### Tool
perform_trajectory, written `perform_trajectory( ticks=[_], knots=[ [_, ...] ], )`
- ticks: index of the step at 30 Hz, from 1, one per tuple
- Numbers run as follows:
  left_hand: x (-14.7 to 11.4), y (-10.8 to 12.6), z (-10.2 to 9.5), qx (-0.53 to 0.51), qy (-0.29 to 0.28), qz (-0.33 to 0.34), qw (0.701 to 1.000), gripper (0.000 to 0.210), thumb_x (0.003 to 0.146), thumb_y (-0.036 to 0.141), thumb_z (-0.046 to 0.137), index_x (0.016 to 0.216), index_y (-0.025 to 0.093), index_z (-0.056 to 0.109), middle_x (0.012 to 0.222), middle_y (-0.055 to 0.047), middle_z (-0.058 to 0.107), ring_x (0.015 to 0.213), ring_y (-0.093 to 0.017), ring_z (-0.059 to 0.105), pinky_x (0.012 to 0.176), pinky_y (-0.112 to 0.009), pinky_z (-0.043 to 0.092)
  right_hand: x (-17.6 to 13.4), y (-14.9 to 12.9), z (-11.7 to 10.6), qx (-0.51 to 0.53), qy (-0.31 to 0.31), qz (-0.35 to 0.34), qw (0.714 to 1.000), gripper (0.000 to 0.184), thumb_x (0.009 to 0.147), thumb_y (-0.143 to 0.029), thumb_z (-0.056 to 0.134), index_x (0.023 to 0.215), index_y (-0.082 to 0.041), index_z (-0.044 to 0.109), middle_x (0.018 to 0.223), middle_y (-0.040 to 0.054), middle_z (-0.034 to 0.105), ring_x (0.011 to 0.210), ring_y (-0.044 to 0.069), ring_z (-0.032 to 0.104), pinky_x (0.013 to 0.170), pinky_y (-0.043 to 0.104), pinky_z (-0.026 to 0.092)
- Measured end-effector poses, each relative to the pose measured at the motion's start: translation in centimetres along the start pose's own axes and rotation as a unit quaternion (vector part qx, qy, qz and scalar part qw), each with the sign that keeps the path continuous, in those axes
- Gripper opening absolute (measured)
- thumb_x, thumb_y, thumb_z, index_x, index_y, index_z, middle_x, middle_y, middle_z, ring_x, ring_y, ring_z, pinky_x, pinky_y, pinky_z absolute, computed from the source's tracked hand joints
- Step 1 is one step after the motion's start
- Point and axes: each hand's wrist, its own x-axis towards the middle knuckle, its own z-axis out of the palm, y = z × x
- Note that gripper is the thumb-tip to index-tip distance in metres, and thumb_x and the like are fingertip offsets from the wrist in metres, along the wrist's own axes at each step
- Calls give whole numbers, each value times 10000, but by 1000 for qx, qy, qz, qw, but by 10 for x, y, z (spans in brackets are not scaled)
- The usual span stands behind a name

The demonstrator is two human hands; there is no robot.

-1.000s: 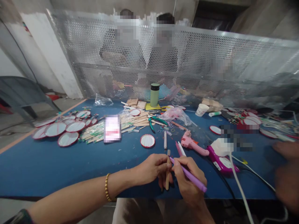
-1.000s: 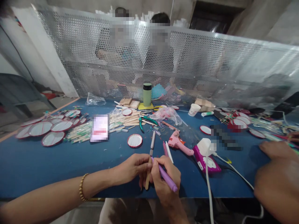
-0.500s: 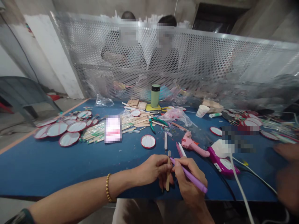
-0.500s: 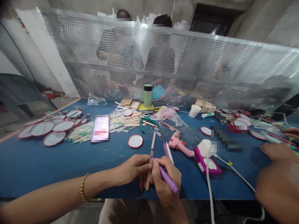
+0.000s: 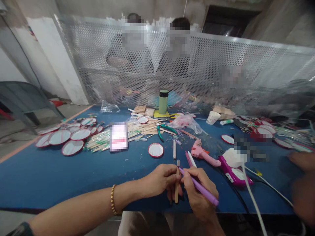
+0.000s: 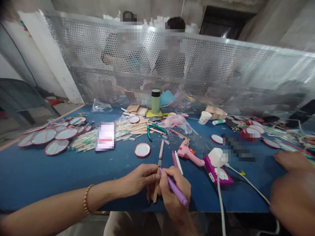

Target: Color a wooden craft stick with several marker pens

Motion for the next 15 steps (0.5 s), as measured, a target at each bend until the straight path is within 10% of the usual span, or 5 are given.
perform_trajectory(
  ticks=[15],
  knots=[
    [-1,2,1,2,0,-4,1000,630,748,785,588,794,157,547,629,-13,622,479,-106,575,455,-211,459,-1,2,1,-2,1,-6,1000,187,910,-234,580,743,-198,655,588,-34,657,459,91,612,478,173,485]
  ],
)
